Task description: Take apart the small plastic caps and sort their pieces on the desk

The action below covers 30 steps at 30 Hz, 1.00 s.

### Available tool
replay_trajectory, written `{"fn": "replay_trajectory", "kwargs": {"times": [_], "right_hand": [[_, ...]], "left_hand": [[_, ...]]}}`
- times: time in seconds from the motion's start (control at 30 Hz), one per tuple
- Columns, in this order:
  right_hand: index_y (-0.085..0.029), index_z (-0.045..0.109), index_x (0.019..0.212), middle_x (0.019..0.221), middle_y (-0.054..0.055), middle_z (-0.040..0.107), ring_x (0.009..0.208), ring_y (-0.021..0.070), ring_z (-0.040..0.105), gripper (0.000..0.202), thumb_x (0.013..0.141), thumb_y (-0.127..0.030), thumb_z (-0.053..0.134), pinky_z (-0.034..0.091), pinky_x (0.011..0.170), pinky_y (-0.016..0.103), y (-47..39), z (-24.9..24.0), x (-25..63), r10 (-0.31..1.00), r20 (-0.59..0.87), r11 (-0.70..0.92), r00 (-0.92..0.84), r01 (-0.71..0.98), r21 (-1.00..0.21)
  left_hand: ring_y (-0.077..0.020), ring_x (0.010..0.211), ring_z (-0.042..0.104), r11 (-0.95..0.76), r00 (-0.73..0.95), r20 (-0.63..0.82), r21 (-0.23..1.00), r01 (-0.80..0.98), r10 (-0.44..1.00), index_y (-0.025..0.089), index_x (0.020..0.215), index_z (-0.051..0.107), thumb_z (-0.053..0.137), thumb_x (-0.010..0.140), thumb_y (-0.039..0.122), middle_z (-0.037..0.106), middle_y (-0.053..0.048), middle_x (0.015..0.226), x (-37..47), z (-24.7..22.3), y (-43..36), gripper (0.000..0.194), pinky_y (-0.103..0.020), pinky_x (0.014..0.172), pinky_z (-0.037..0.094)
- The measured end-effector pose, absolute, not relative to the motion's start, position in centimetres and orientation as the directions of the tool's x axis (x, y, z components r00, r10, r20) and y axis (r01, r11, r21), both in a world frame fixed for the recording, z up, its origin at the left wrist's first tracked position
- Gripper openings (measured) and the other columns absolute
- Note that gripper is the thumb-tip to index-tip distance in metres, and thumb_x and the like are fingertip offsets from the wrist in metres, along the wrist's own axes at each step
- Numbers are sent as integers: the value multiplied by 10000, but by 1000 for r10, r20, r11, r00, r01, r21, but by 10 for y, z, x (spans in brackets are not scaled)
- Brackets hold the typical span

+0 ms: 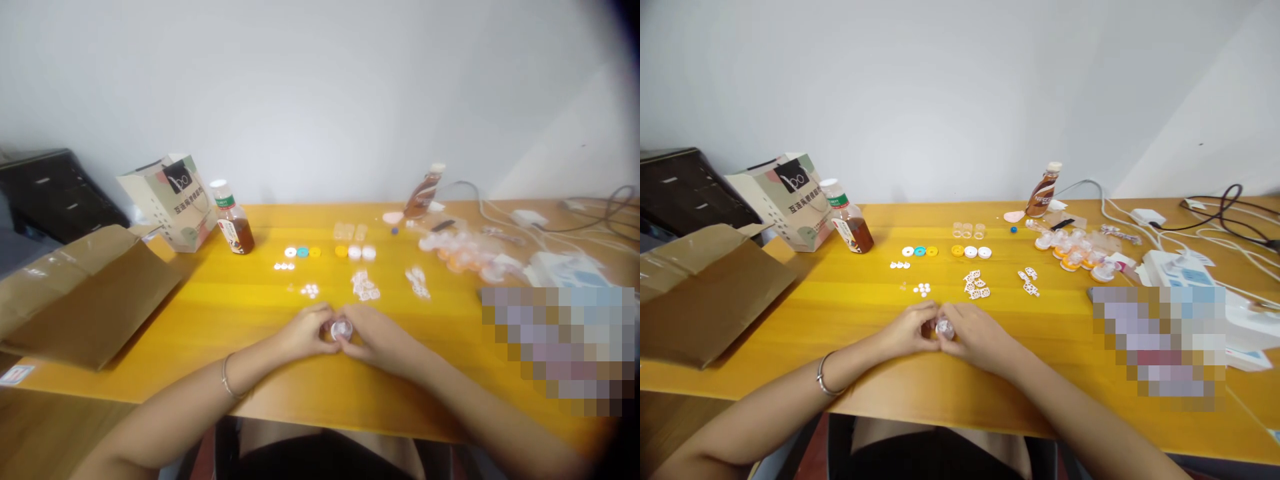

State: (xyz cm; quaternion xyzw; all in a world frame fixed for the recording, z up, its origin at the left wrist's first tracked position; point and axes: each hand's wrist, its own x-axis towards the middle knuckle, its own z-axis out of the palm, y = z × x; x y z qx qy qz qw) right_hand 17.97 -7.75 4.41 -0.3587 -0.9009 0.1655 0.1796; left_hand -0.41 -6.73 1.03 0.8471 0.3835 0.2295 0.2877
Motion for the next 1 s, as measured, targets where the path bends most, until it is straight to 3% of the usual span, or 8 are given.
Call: {"fn": "replay_trajectory", "kwargs": {"times": [0.1,0.2,0.37,0.47,0.53,0.67,0.83,1.0], "right_hand": [[-184,482,896,842,50,578,735,172,539,140,767,-200,535,420,635,275,-77,44,179,684,187,704,-705,569,-425],[-181,485,821,743,38,567,653,169,519,66,798,-234,516,402,585,275,-77,45,180,689,181,713,-702,610,-346],[-200,516,868,818,39,577,732,176,529,98,770,-186,519,403,646,280,-75,45,182,535,231,838,-813,475,-268],[-183,503,896,783,50,579,700,191,536,197,757,-301,577,404,611,289,-75,41,181,649,238,757,-723,584,-293],[-176,497,878,761,49,574,675,186,532,163,773,-286,557,403,599,289,-75,40,179,688,236,722,-686,613,-321],[-178,498,897,852,60,561,763,188,522,172,728,-162,528,417,673,305,-78,44,179,654,267,744,-708,537,-398],[-179,488,998,944,72,562,851,198,522,282,722,-150,536,427,733,317,-78,50,181,633,271,747,-725,481,-458],[-187,537,840,748,30,584,681,171,544,70,776,-216,537,423,619,283,-79,43,178,674,231,728,-701,576,-372]], "left_hand": [[-124,685,491,-552,609,178,662,508,773,156,912,588,674,662,248,506,-5,784,-4,10,-67,280,-209,610,390],[-121,675,486,-554,611,178,662,505,771,151,853,579,662,660,222,493,1,764,-3,11,-68,222,-204,596,384],[-126,673,485,-550,611,171,661,510,773,150,792,566,654,679,261,494,-1,754,-4,12,-69,181,-213,594,383],[-135,706,497,-553,624,171,674,491,762,164,921,582,675,669,280,507,-9,801,-5,11,-69,292,-214,613,392],[-129,692,493,-550,615,174,671,497,769,157,918,589,669,672,264,497,-7,789,-5,10,-68,280,-210,603,388],[-126,686,492,-561,623,177,662,498,762,165,963,593,664,674,266,491,-3,782,-5,10,-68,314,-210,606,391],[-133,704,501,-549,617,168,668,502,769,176,1014,583,681,668,285,520,-12,817,-6,12,-68,375,-216,624,404],[-120,672,489,-548,605,175,661,512,777,148,835,596,661,663,215,500,-6,769,-5,11,-68,196,-203,595,393]]}}
